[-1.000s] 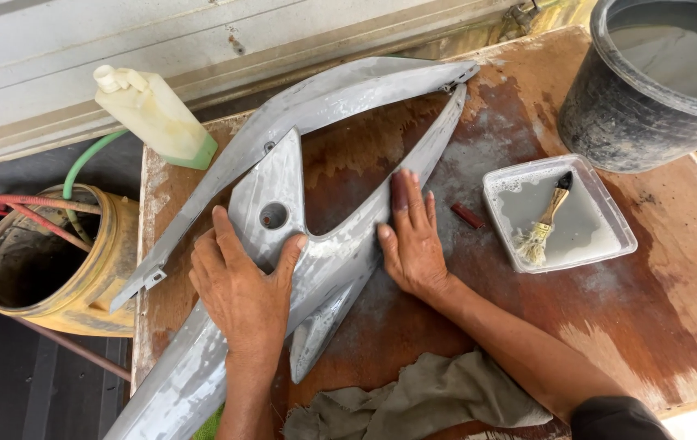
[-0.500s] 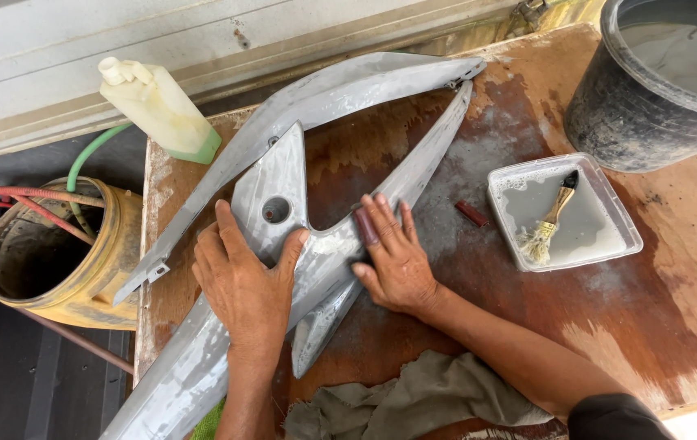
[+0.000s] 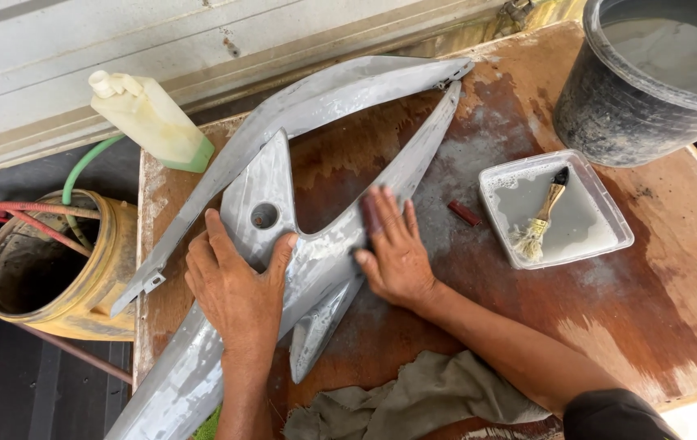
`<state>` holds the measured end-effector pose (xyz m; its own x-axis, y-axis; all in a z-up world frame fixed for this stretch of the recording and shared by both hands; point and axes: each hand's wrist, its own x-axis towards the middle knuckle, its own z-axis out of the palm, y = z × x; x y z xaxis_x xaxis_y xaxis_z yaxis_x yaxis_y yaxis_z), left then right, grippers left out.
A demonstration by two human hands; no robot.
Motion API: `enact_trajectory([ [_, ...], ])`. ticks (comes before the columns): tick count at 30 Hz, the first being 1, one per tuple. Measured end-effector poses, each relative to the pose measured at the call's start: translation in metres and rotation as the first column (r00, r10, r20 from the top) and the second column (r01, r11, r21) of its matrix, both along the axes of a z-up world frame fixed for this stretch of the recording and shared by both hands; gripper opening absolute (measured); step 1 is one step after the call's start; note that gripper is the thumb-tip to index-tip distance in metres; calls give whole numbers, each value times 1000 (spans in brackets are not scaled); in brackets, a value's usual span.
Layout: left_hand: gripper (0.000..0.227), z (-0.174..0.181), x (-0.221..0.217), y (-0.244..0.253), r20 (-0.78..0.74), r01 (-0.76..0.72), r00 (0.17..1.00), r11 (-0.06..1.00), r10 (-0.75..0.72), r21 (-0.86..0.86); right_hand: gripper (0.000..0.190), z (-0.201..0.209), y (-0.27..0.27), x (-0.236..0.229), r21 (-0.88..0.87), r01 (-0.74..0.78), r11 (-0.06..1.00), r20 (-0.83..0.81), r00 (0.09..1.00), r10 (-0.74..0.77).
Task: The person sands the surface of a large, grey metal part using a sanding block. They work on different sections of the part, including the edges and the area around a central hole, while holding the part steady with their other hand.
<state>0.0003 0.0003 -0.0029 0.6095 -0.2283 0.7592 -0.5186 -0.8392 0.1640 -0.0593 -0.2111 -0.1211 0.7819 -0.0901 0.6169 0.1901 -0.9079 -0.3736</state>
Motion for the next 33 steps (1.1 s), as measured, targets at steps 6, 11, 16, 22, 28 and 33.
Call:
enact_trajectory([
  [6,99,1,2,-1,-11,-9,1000,1000,8,-11,68,17,-13,-3,119,127,985,-50,991,-122],
  [11,98,-4,4,1,-26,-3,1000,1000,3,-9,74,-2,10,-2,-72,-89,993,33,995,91],
  [16,98,-2,2,1,-44,-3,999,1000,2,-6,70,7,-12,3,65,67,996,-39,997,-65],
  [22,98,-3,4,2,-43,0,999,1000,0,-6,71,10,-9,0,91,93,991,-42,995,-89],
  [28,99,-5,6,2,-34,-25,999,1000,25,-11,69,21,-13,-3,133,143,981,-89,987,-132],
  [33,97,-1,4,1,-51,-3,999,1000,2,-20,77,2,13,-2,-63,-45,997,7,999,46],
])
